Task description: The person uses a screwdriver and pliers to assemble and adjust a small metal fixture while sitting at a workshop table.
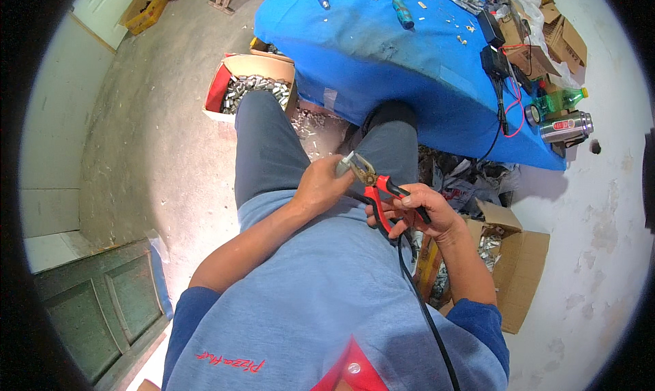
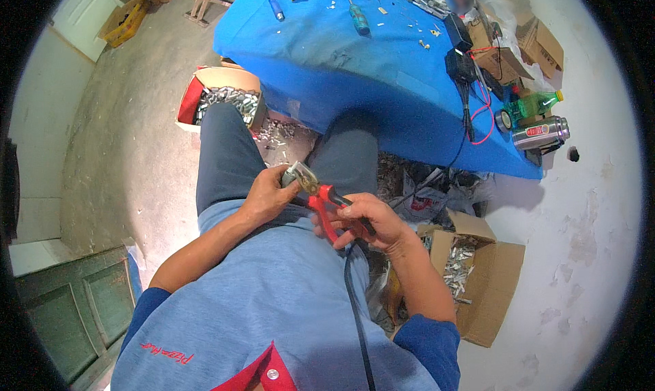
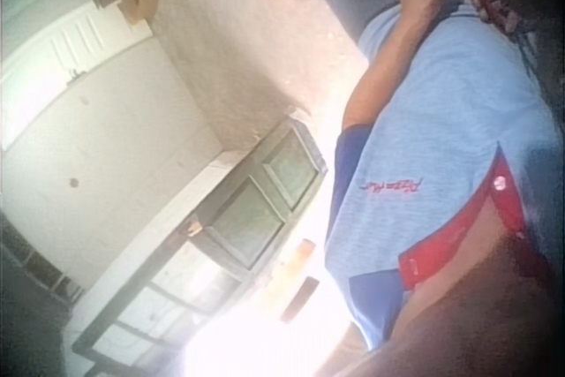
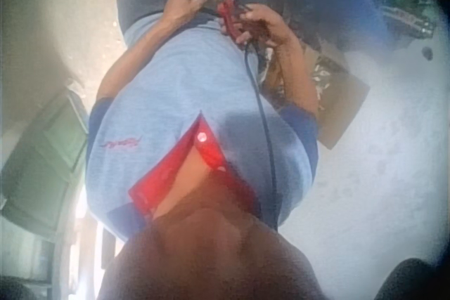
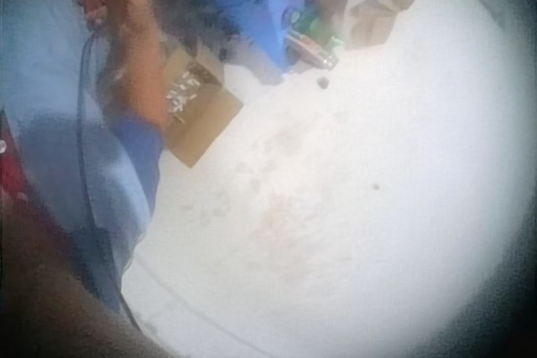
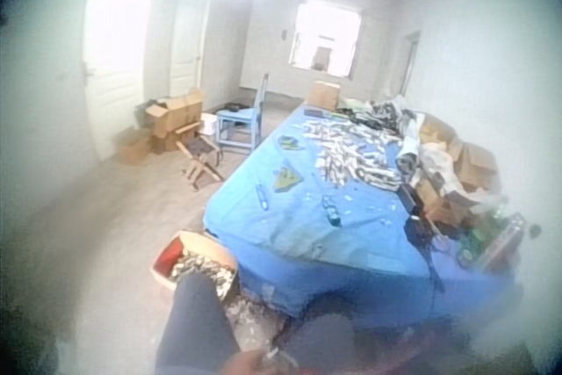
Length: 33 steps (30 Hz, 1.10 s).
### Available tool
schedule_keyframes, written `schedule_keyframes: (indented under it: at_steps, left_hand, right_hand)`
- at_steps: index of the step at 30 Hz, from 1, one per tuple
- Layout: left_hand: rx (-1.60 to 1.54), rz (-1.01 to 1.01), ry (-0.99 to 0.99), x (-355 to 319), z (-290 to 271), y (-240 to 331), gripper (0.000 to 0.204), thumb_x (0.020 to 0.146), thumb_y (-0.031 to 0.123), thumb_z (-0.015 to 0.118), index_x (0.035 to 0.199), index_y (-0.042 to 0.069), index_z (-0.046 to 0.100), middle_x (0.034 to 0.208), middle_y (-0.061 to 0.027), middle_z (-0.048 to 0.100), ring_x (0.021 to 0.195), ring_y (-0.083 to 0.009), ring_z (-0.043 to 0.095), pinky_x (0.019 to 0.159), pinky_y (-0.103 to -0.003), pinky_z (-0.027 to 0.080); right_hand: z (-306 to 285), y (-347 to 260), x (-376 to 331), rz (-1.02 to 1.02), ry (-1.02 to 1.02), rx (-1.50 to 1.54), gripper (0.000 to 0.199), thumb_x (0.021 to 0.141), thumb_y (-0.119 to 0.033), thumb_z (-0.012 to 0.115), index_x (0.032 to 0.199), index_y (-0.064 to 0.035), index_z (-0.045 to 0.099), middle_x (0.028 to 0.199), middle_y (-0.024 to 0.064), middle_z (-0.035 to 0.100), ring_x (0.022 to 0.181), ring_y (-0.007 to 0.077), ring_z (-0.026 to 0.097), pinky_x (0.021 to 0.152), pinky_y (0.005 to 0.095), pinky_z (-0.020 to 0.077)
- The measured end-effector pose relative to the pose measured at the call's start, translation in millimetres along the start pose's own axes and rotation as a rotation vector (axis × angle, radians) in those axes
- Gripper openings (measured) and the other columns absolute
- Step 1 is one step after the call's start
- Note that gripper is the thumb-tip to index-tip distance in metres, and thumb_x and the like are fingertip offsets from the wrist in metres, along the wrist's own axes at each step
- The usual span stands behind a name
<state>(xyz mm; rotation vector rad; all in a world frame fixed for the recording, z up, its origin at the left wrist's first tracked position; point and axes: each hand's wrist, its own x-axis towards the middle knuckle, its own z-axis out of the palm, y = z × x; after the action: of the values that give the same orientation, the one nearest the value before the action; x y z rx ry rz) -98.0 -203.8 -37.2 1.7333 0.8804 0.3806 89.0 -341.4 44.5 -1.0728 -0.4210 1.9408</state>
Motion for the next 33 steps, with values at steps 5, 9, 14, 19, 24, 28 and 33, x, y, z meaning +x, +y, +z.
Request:
schedule_keyframes:
  at_steps: [5,9,14,19,24,28,33]
  left_hand:
    - [-0.067,0.024,-0.001,-1,3,-5,0.034,0.083,0.026,0.061,0.096,-0.005,0.065,0.081,-0.0268,0.065,0.079,-0.0408,0.065,0.071,-0.044,0.049]
    - [-0.025,0.002,-0.017,0,3,0,0.035,0.085,0.027,0.061,0.097,-0.005,0.065,0.081,-0.0257,0.065,0.078,-0.0388,0.065,0.071,-0.043,0.049]
    - [-0.032,0.007,-0.017,-2,1,8,0.027,0.089,0.022,0.063,0.094,-0.004,0.065,0.068,-0.0065,0.062,0.063,-0.0107,0.053,0.057,-0.032,0.044]
    - [-0.066,-0.03,-0.023,-1,-1,7,0.027,0.089,0.022,0.063,0.09,-0.004,0.064,0.067,-0.006,0.06,0.063,-0.0096,0.051,0.056,-0.032,0.043]
    - [-0.07,-0.02,-0.034,-1,-1,4,0.027,0.088,0.022,0.064,0.088,-0.005,0.064,0.069,-0.0065,0.062,0.064,-0.0101,0.052,0.058,-0.032,0.044]
    - [-0.055,0.002,-0.039,0,2,1,0.024,0.087,0.02,0.064,0.089,-0.004,0.064,0.071,-0.0073,0.063,0.066,-0.0104,0.053,0.06,-0.032,0.045]
    - [-0.033,0.011,-0.049,-1,2,-2,0.02,0.085,0.016,0.063,0.092,-0.003,0.065,0.073,-0.0097,0.064,0.068,-0.0116,0.056,0.063,-0.032,0.046]
  right_hand:
    - [-4,4,3,-0.01,-0.018,0.024,0.054,0.085,-0.022,0.054,0.127,0.0121,0.048,0.117,0.0274,0.06,0.104,0.0344,0.065,0.069,0.0382,0.0617]
    - [-8,4,5,-0.047,-0.012,0.071,0.056,0.086,-0.024,0.053,0.128,0.012,0.047,0.119,0.0294,0.059,0.103,0.0352,0.065,0.069,0.0386,0.0617]
    - [-8,6,10,-0.055,0.01,0.111,0.038,0.086,-0.023,0.052,0.106,0.0103,0.052,0.12,0.0348,0.055,0.107,0.0434,0.061,0.067,0.0434,0.0622]
    - [-10,7,4,-0.059,-0.027,0.115,0.057,0.086,-0.023,0.053,0.13,0.0126,0.045,0.118,0.0304,0.059,0.102,0.0358,0.065,0.069,0.0389,0.0621]
    - [-6,1,-6,0.014,-0.06,0.041,0.054,0.085,-0.021,0.053,0.126,0.0133,0.048,0.116,0.0281,0.06,0.101,0.0347,0.065,0.067,0.0367,0.062]
    - [-8,2,-4,0.05,-0.058,0.027,0.052,0.085,-0.021,0.053,0.124,0.0135,0.05,0.115,0.0271,0.061,0.1,0.0345,0.066,0.065,0.0352,0.0616]
    - [-9,5,-2,0.035,-0.065,0.046,0.053,0.085,-0.022,0.053,0.123,0.0144,0.049,0.115,0.0289,0.06,0.1,0.0356,0.066,0.065,0.0355,0.0618]
